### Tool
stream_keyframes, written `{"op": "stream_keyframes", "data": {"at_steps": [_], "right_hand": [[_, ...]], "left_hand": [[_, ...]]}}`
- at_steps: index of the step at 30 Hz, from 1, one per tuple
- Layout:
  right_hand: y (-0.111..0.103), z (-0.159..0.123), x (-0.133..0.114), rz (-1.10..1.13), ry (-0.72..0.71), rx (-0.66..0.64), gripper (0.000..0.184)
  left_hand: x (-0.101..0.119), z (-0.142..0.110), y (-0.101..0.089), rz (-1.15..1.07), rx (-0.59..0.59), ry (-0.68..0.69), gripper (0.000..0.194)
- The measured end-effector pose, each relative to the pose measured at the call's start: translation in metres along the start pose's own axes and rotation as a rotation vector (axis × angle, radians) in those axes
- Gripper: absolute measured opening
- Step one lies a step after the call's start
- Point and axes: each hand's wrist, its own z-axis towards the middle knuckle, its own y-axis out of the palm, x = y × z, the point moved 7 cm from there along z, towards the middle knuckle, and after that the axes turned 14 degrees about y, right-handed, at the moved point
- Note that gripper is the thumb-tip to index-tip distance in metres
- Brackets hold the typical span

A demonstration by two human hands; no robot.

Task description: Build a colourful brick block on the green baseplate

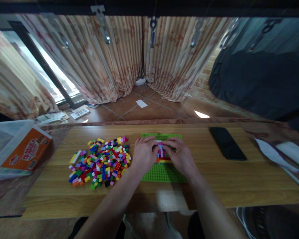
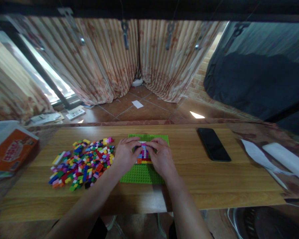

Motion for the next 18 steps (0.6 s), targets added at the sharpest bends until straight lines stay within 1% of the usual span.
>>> {"op": "stream_keyframes", "data": {"at_steps": [8, 18], "right_hand": [[-0.0019, -0.0007, -0.0011, -0.035, 0.01, 0.017, 0.016], [-0.0031, 0.0, -0.0039, -0.064, 0.007, 0.003, 0.014]], "left_hand": [[0.0, -0.0018, -0.0005, -0.012, 0.028, -0.023, 0.01], [0.0012, -0.0015, -0.0001, -0.033, 0.021, -0.044, 0.011]]}}
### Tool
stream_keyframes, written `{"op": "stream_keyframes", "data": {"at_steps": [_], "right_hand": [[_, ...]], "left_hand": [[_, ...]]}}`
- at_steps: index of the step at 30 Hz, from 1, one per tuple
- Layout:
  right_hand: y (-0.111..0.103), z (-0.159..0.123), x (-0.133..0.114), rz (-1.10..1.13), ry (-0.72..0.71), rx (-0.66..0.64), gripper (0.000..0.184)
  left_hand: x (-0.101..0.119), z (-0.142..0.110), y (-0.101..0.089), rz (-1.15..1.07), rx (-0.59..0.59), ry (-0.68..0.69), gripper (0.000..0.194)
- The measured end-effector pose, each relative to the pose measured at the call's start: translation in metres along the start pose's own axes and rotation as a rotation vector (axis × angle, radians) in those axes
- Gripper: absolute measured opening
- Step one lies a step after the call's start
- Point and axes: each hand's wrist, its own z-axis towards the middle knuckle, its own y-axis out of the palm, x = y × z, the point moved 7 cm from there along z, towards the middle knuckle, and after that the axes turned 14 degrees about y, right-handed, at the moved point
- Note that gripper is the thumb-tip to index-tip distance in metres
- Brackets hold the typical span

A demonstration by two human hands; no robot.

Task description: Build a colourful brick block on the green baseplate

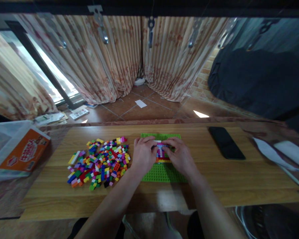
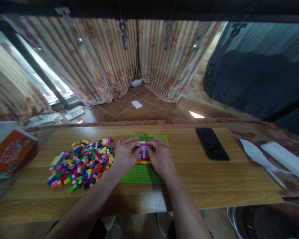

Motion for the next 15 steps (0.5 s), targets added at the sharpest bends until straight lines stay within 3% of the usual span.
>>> {"op": "stream_keyframes", "data": {"at_steps": [15], "right_hand": [[0.0002, 0.0024, -0.0037, 0.001, -0.014, 0.024, 0.014]], "left_hand": [[-0.0003, 0.0005, -0.0021, 0.028, 0.063, -0.051, 0.006]]}}
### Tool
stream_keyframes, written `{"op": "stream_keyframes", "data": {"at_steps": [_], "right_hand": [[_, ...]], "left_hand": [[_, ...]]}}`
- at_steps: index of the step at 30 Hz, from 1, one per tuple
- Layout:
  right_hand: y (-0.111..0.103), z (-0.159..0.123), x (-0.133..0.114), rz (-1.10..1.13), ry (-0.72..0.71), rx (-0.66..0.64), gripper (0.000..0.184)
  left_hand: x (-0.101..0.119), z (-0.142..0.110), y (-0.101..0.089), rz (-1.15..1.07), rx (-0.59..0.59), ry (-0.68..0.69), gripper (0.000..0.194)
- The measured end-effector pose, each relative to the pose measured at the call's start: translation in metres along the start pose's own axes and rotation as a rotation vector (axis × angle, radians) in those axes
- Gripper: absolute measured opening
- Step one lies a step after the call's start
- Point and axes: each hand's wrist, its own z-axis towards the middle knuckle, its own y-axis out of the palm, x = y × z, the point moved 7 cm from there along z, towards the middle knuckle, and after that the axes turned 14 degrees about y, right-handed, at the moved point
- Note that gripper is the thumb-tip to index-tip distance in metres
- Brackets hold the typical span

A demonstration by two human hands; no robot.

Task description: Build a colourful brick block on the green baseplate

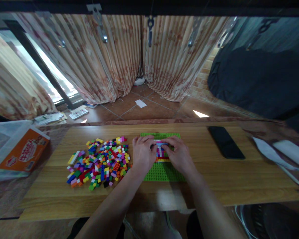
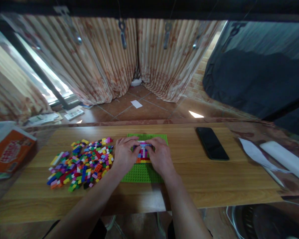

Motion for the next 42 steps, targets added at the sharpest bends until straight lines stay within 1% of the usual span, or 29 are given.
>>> {"op": "stream_keyframes", "data": {"at_steps": [4, 9, 17, 22, 32, 38, 42], "right_hand": [[0.0, 0.0, 0.003, -0.003, 0.015, 0.017, 0.015], [-0.001, 0.0, 0.005, 0.01, 0.031, 0.011, 0.015], [-0.003, -0.001, 0.003, 0.016, 0.031, 0.016, 0.015], [-0.003, -0.001, 0.001, 0.016, 0.005, 0.023, 0.014], [-0.005, -0.002, 0.004, 0.028, 0.018, 0.019, 0.015], [-0.009, -0.002, 0.006, 0.035, 0.016, 0.018, 0.014], [-0.01, -0.002, 0.008, 0.052, 0.033, 0.019, 0.014]], "left_hand": [[0.0, 0.0, -0.001, 0.022, -0.002, -0.005, 0.004], [0.0, -0.001, 0.001, 0.04, -0.031, -0.005, 0.008], [0.002, -0.002, 0.004, 0.031, -0.03, 0.024, 0.012], [0.001, -0.002, 0.004, 0.033, -0.031, 0.02, 0.012], [0.001, -0.002, 0.002, 0.035, -0.006, 0.02, 0.011], [-0.001, -0.001, -0.001, 0.026, 0.015, 0.008, 0.007], [-0.003, 0.0, -0.003, 0.013, 0.029, 0.007, 0.009]]}}
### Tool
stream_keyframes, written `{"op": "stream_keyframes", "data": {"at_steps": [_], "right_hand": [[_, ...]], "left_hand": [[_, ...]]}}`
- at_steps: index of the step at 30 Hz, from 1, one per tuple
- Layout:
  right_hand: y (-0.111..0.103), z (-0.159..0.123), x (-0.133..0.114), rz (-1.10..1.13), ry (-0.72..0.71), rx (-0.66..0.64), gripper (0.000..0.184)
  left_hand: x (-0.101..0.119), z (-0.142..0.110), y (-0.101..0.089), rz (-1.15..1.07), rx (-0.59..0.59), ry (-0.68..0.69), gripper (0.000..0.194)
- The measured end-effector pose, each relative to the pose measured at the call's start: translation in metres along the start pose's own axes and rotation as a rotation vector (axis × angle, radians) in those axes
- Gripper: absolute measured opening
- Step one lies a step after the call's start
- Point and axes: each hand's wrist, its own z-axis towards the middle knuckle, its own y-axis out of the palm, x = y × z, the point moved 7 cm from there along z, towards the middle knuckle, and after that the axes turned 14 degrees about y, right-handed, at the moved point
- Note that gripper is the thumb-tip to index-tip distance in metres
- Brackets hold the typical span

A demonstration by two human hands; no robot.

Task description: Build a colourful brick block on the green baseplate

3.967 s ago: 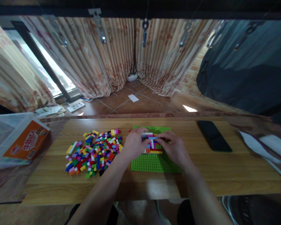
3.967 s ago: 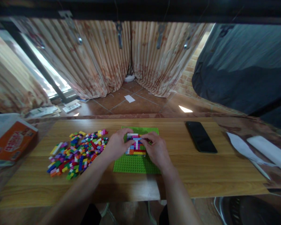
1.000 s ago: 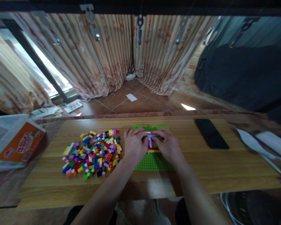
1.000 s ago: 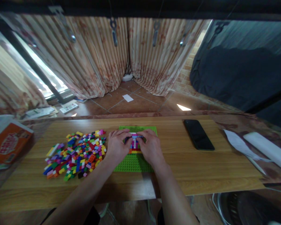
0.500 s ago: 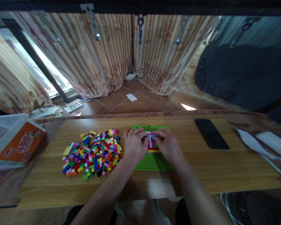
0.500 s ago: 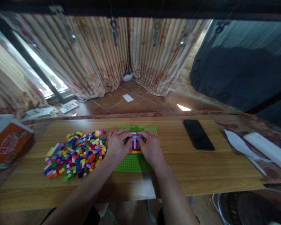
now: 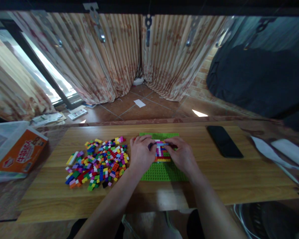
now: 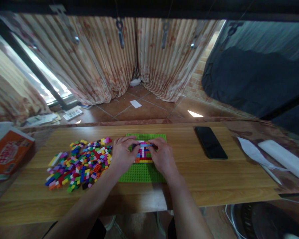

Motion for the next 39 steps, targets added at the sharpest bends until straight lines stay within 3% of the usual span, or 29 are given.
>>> {"op": "stream_keyframes", "data": {"at_steps": [23, 32, 39], "right_hand": [[-0.003, 0.003, 0.003, 0.011, 0.033, 0.004, 0.011], [-0.001, 0.002, 0.004, 0.026, 0.03, -0.007, 0.012], [-0.001, 0.003, 0.005, 0.032, 0.045, -0.005, 0.013]], "left_hand": [[-0.003, 0.002, -0.003, -0.057, -0.028, 0.002, 0.017], [-0.022, 0.002, 0.01, -0.384, -0.047, -0.184, 0.02], [-0.027, 0.002, 0.019, -0.448, -0.037, -0.32, 0.02]]}}
